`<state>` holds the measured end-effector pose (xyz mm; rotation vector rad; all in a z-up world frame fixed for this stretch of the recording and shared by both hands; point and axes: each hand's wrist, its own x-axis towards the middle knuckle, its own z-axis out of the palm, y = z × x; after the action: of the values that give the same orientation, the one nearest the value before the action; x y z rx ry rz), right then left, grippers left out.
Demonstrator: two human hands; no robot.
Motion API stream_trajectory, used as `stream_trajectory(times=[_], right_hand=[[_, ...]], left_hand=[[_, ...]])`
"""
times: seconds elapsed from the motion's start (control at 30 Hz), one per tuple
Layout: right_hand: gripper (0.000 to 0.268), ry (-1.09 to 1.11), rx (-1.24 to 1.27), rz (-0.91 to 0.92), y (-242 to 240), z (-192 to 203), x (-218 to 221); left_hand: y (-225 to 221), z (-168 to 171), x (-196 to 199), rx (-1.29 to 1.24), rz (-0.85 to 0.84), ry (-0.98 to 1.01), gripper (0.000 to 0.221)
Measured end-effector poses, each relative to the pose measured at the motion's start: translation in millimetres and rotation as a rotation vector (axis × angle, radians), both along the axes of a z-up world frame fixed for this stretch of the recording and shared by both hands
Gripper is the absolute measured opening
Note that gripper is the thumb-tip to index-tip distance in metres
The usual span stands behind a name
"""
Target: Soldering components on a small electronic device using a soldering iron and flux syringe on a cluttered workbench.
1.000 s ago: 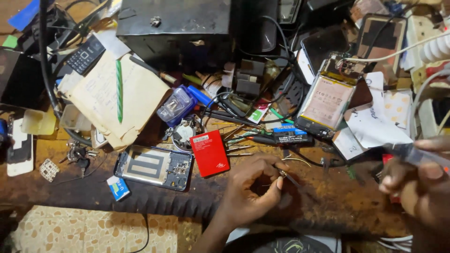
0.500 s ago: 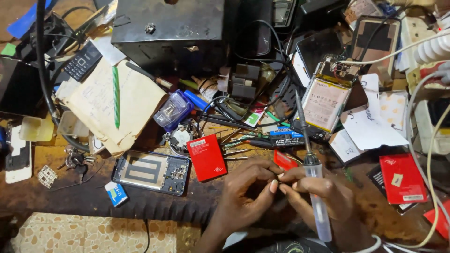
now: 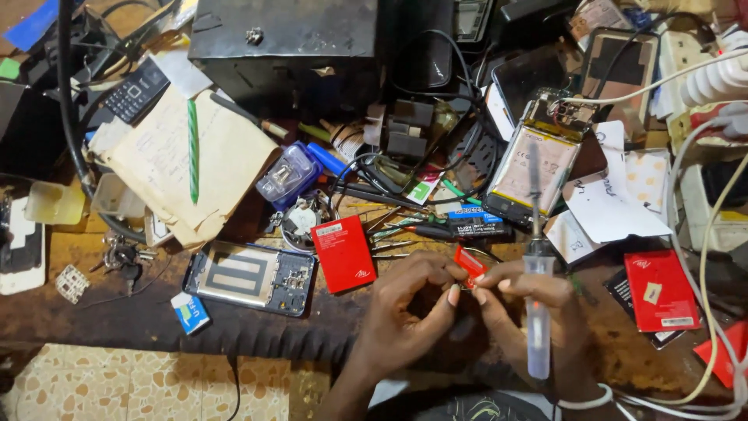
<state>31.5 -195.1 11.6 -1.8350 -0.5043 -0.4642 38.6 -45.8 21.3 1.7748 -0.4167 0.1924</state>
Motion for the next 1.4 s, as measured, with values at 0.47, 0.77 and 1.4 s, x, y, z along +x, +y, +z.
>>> stream_trajectory(times=[0.47, 0.77, 1.4], right_hand=[[0.029, 0.019, -0.036, -0.031, 2.2, -14.6, -3.4], [0.045, 0.100, 0.084, 0.007, 8.3, -16.8, -20.2], [0.038, -0.225, -0.097, -0.335, 20.7, -36.2, -27.5]], left_hand=[[4.0, 11.1, -3.2, -0.039, -0.041, 0.060, 0.009], [20.5, 22.5, 0.0, -0.023, -0.143, 0.246, 0.011], [-12.3, -1.1, -11.1, -0.183, 0.056, 0.076, 0.006]])
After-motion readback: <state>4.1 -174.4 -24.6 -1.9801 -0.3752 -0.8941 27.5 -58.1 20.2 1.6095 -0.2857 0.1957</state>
